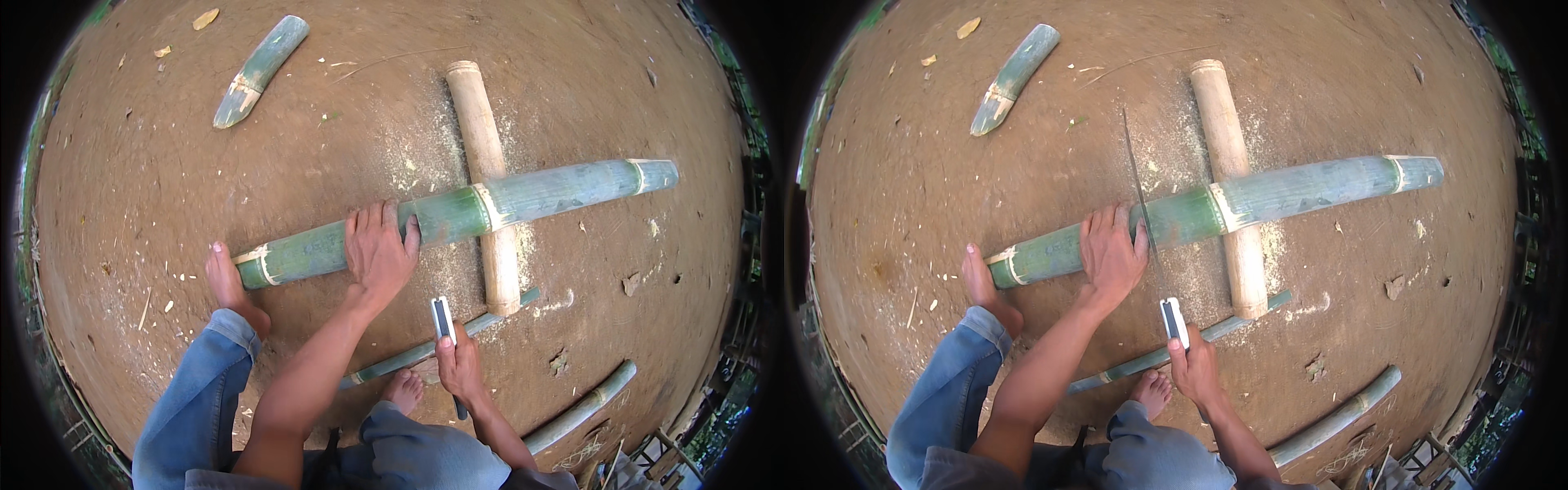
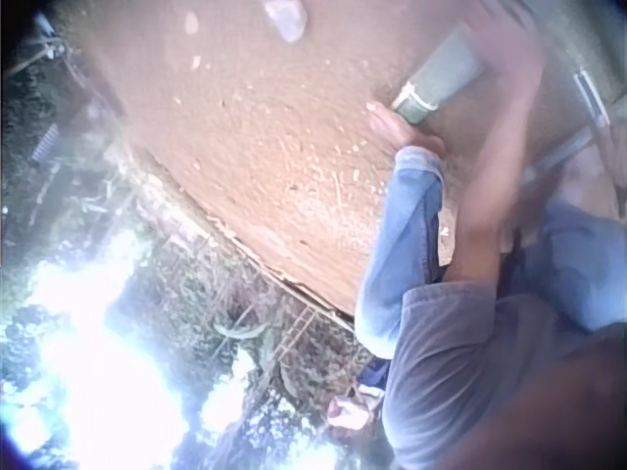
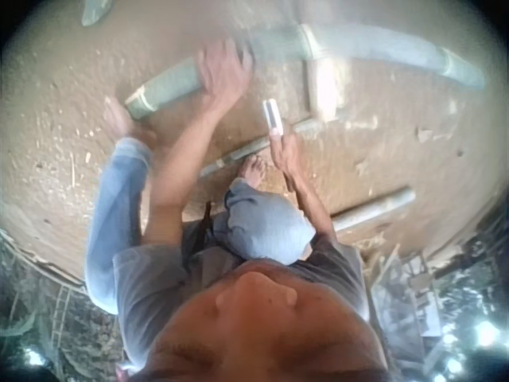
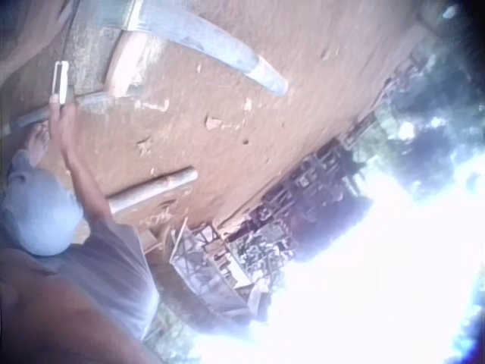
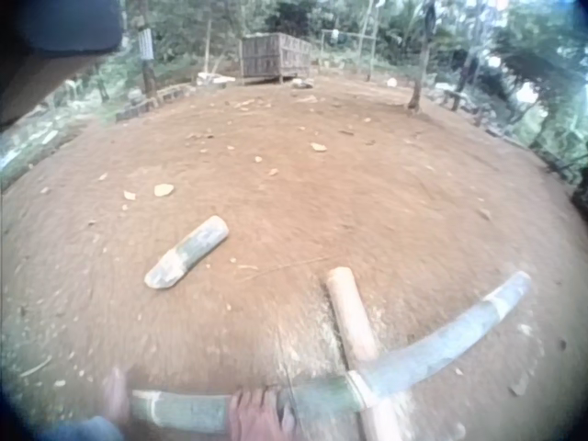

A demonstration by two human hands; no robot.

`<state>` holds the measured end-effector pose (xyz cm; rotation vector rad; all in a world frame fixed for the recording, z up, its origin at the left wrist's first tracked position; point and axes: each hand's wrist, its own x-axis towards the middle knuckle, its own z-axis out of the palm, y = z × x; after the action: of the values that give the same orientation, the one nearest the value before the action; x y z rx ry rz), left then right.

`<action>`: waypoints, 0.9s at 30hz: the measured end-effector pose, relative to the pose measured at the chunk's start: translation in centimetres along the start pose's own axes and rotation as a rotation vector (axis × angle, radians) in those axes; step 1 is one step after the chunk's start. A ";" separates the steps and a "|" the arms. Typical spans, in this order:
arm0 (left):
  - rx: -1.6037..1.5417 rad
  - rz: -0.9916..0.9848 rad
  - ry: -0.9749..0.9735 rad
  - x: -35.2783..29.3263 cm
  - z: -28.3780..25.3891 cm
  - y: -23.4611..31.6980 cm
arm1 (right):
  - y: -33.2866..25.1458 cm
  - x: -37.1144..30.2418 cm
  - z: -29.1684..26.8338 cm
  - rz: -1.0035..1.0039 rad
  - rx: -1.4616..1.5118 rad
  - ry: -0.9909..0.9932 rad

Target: The person sits on the ground and uses a hand saw to cut a long green bamboo pole into smaller sections. The bamboo is supported by a wooden log placed underneath it. The person repeatedly saws through the bamboo, creating multiple cut pieces that are left on the ground.

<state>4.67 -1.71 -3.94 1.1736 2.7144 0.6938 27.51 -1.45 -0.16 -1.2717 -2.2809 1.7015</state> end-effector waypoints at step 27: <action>0.021 -0.008 0.024 0.0 0.2 0.0 | -0.4 0.0 -0.5 0.004 -0.036 -0.008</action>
<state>4.78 -1.66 -4.10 1.1659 2.7509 0.6844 27.48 -1.08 0.40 -1.2793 -2.3251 1.6779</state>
